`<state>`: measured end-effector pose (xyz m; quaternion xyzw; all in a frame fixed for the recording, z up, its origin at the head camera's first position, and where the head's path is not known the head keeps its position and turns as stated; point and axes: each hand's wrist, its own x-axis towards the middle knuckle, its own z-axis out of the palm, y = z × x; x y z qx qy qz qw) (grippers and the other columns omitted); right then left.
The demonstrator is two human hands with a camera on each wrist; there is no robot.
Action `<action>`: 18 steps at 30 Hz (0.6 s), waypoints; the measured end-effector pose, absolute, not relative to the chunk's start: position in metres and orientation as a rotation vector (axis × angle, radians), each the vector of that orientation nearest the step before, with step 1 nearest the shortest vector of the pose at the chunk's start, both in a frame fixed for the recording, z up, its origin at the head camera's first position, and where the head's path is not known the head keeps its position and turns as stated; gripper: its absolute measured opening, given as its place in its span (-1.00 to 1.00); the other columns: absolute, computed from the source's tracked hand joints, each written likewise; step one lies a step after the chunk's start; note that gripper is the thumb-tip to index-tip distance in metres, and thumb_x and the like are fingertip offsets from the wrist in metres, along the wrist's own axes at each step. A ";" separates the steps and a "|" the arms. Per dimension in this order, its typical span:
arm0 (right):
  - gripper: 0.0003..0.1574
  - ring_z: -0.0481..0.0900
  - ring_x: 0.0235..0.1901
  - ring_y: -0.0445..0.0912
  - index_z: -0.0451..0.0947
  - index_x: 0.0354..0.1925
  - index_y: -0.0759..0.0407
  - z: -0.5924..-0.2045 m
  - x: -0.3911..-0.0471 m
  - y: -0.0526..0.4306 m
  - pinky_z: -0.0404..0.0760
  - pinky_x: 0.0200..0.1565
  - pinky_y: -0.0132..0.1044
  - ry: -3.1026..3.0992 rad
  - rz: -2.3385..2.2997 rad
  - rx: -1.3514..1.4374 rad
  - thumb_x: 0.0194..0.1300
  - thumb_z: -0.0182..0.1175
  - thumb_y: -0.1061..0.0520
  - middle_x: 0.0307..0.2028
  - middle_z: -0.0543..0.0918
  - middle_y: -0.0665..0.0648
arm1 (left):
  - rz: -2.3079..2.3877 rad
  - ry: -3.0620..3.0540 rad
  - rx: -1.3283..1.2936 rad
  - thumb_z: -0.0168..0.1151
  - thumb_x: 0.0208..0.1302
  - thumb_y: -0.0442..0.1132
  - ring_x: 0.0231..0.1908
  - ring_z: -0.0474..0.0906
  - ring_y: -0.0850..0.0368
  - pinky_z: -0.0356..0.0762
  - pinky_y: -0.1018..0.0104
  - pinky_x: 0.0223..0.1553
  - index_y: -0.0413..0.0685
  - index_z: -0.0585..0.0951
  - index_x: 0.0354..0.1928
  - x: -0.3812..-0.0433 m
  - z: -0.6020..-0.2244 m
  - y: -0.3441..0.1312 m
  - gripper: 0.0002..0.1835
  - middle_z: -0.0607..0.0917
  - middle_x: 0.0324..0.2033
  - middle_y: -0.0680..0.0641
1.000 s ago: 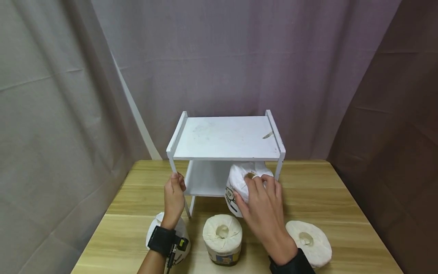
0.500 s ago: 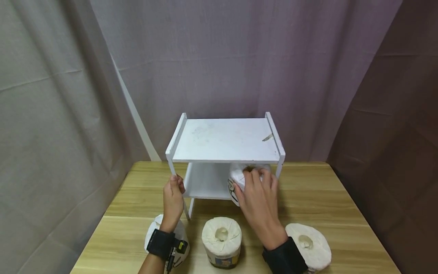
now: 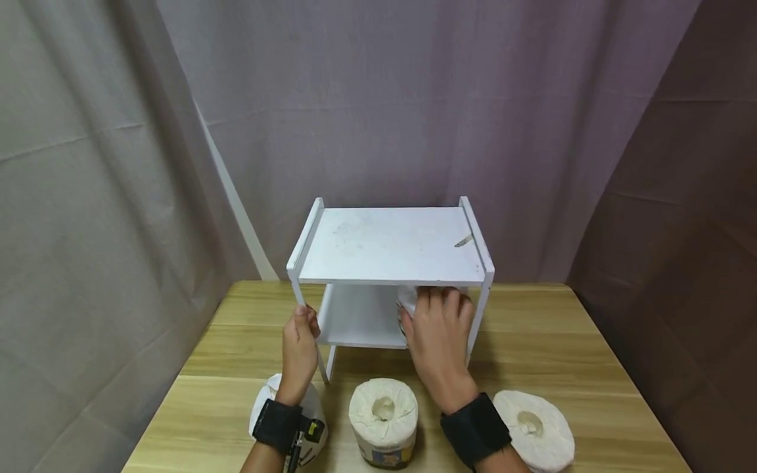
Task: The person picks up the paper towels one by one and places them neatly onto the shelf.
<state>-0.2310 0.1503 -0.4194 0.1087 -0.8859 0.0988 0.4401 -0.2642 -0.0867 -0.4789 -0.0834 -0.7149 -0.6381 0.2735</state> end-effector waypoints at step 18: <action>-0.15 0.47 0.04 0.29 0.39 0.26 0.46 -0.381 -0.201 0.183 0.52 0.04 0.15 -2.482 0.331 0.591 0.17 0.61 0.20 0.04 0.47 0.39 | -1.736 -1.901 -0.221 -0.28 0.77 -0.19 -0.50 0.29 0.19 0.24 0.41 -0.43 -0.31 0.45 -0.40 -0.264 -0.474 -0.086 -0.48 0.36 -0.55 0.04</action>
